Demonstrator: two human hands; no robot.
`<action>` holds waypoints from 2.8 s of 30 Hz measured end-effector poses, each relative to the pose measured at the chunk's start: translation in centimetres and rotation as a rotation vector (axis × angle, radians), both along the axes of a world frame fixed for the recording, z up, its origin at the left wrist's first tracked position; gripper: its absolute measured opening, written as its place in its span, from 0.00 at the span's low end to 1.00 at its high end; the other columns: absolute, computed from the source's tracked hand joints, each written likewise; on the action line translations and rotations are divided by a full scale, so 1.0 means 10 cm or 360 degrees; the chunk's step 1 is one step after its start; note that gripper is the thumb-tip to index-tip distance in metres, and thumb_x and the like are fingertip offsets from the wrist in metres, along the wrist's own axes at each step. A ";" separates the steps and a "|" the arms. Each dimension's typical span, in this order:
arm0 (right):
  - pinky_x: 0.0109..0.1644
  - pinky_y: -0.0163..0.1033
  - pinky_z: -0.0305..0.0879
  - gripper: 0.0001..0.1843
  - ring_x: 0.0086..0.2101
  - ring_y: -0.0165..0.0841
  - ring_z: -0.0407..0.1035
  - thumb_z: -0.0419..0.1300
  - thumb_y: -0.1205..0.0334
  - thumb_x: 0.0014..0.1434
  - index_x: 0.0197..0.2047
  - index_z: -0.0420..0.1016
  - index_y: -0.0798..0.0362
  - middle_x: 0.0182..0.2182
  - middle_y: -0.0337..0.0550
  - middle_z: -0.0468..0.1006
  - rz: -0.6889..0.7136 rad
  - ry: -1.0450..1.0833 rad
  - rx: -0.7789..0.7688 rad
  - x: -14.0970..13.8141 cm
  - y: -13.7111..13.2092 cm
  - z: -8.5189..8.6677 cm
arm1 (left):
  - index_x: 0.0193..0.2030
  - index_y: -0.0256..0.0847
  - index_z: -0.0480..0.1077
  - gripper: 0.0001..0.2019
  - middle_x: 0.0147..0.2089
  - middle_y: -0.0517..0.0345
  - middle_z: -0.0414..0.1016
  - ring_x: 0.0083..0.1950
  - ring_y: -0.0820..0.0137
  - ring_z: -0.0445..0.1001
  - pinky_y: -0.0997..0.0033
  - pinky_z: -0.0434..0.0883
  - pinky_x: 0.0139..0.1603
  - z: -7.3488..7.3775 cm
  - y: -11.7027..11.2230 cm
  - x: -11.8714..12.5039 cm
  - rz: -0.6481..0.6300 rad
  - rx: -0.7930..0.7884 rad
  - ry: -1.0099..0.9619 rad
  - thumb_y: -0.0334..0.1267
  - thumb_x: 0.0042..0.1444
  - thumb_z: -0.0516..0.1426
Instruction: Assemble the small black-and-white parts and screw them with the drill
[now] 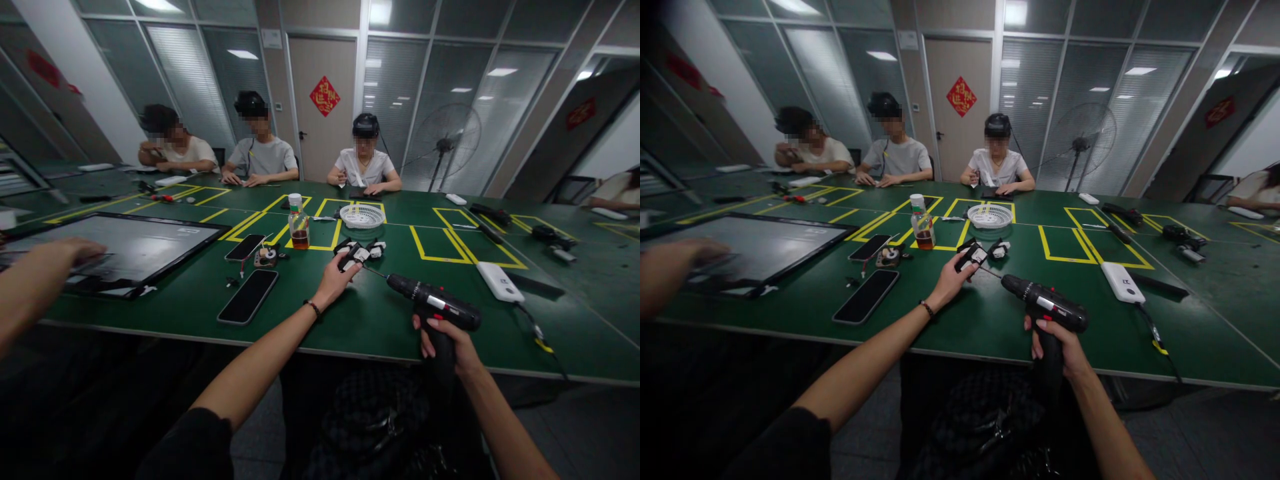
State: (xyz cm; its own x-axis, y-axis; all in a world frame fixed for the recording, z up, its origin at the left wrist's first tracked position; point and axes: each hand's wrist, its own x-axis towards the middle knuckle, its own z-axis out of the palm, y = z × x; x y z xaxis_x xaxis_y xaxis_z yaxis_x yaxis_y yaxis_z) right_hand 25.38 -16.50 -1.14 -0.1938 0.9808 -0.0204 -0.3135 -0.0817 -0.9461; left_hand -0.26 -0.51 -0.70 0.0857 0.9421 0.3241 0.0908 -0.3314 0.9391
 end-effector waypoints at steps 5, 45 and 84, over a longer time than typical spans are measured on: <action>0.23 0.38 0.64 0.15 0.15 0.30 0.60 0.58 0.54 0.57 0.36 0.75 0.58 0.13 0.39 0.67 -0.0046 0.0022 0.0003 -0.03 -0.01 0.02 | 0.56 0.38 0.69 0.29 0.41 0.50 0.77 0.28 0.71 0.72 0.71 0.71 0.29 0.00 -0.01 0.00 0.0007 -0.0031 -0.0005 0.51 0.50 0.63; 0.26 0.36 0.66 0.16 0.17 0.31 0.65 0.56 0.52 0.61 0.37 0.75 0.58 0.14 0.39 0.69 -0.0072 -0.0011 -0.0062 0.07 0.05 -0.11 | 0.53 0.39 0.65 0.31 0.46 0.50 0.74 0.45 0.63 0.73 0.64 0.69 0.47 -0.06 -0.01 0.09 0.0234 0.0164 -0.0010 0.45 0.43 0.68; 0.25 0.36 0.66 0.14 0.17 0.28 0.62 0.56 0.56 0.62 0.31 0.74 0.58 0.18 0.39 0.70 -0.0083 0.0054 -0.0067 0.08 0.05 -0.12 | 0.53 0.40 0.64 0.30 0.46 0.49 0.75 0.47 0.61 0.75 0.59 0.71 0.49 -0.20 0.11 0.09 0.0173 0.0203 0.0047 0.47 0.45 0.67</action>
